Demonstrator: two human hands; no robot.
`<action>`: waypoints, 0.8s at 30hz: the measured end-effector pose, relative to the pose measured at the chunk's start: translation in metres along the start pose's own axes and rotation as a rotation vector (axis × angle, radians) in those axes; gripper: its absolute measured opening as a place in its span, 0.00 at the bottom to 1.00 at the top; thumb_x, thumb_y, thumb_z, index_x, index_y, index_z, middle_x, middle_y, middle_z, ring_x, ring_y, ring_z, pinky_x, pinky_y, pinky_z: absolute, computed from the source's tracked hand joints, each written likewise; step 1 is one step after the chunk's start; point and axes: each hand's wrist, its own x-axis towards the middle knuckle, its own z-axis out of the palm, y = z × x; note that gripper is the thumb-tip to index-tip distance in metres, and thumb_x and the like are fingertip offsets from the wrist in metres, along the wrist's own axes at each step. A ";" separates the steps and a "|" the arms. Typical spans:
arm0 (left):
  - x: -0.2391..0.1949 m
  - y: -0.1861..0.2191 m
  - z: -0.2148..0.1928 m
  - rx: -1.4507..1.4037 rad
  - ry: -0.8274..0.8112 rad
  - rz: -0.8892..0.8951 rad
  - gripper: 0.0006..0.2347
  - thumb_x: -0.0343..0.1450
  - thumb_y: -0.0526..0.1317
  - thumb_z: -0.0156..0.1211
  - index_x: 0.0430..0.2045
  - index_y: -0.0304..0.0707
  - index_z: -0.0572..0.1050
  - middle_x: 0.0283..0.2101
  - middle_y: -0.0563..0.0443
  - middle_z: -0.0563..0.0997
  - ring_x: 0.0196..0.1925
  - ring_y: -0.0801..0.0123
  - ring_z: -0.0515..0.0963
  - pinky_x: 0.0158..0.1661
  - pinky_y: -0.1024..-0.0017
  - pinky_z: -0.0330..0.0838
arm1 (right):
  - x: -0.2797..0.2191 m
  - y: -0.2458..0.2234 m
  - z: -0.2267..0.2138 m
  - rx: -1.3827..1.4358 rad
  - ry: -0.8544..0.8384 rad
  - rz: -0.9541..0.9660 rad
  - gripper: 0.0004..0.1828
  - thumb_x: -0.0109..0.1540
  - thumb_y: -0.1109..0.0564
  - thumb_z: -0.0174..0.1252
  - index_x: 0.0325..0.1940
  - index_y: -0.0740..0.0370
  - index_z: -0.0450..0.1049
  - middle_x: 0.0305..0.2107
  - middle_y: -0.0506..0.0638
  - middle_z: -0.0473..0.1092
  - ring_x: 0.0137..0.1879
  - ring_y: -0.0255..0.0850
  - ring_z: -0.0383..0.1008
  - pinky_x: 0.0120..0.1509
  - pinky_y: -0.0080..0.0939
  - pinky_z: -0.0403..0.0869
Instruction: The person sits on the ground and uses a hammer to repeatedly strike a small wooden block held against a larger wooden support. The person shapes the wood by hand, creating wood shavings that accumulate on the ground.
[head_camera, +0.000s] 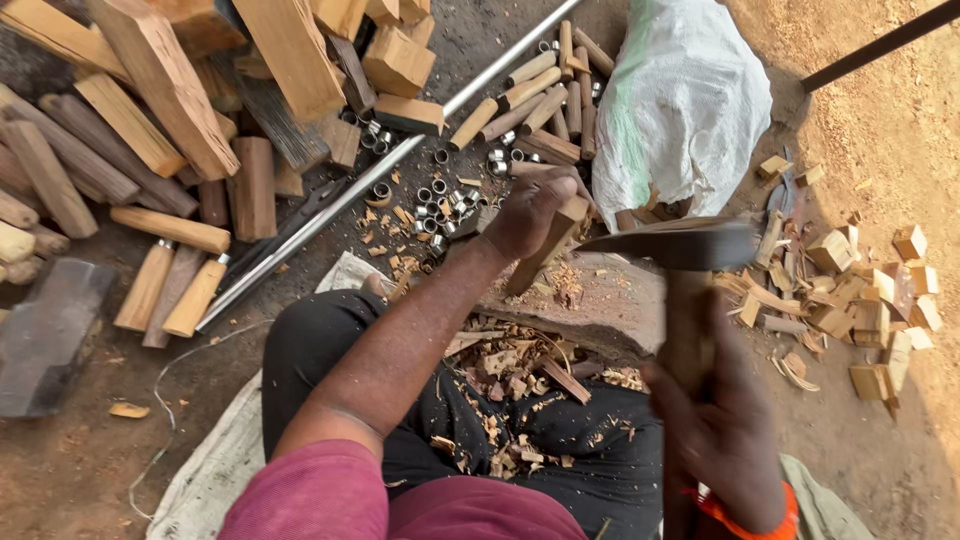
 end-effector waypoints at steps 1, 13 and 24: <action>-0.005 0.004 -0.002 -0.021 0.003 -0.009 0.20 0.76 0.52 0.42 0.29 0.36 0.79 0.24 0.49 0.78 0.23 0.67 0.79 0.24 0.67 0.77 | -0.008 -0.008 -0.018 0.010 0.041 -0.047 0.48 0.64 0.56 0.60 0.86 0.48 0.47 0.55 0.60 0.74 0.33 0.45 0.74 0.33 0.54 0.76; -0.010 0.027 0.003 -0.013 0.033 0.054 0.20 0.78 0.51 0.40 0.29 0.35 0.77 0.25 0.52 0.79 0.26 0.73 0.79 0.28 0.73 0.77 | 0.018 0.015 0.056 -0.039 -0.131 -0.166 0.47 0.61 0.72 0.57 0.82 0.59 0.49 0.51 0.59 0.68 0.47 0.40 0.71 0.46 0.40 0.73; -0.006 0.018 -0.003 0.033 0.070 0.118 0.20 0.78 0.49 0.41 0.29 0.33 0.78 0.29 0.49 0.79 0.32 0.69 0.79 0.37 0.70 0.77 | -0.010 0.002 -0.001 0.131 -0.024 -0.311 0.46 0.65 0.71 0.55 0.83 0.43 0.48 0.38 0.48 0.71 0.32 0.31 0.72 0.33 0.30 0.74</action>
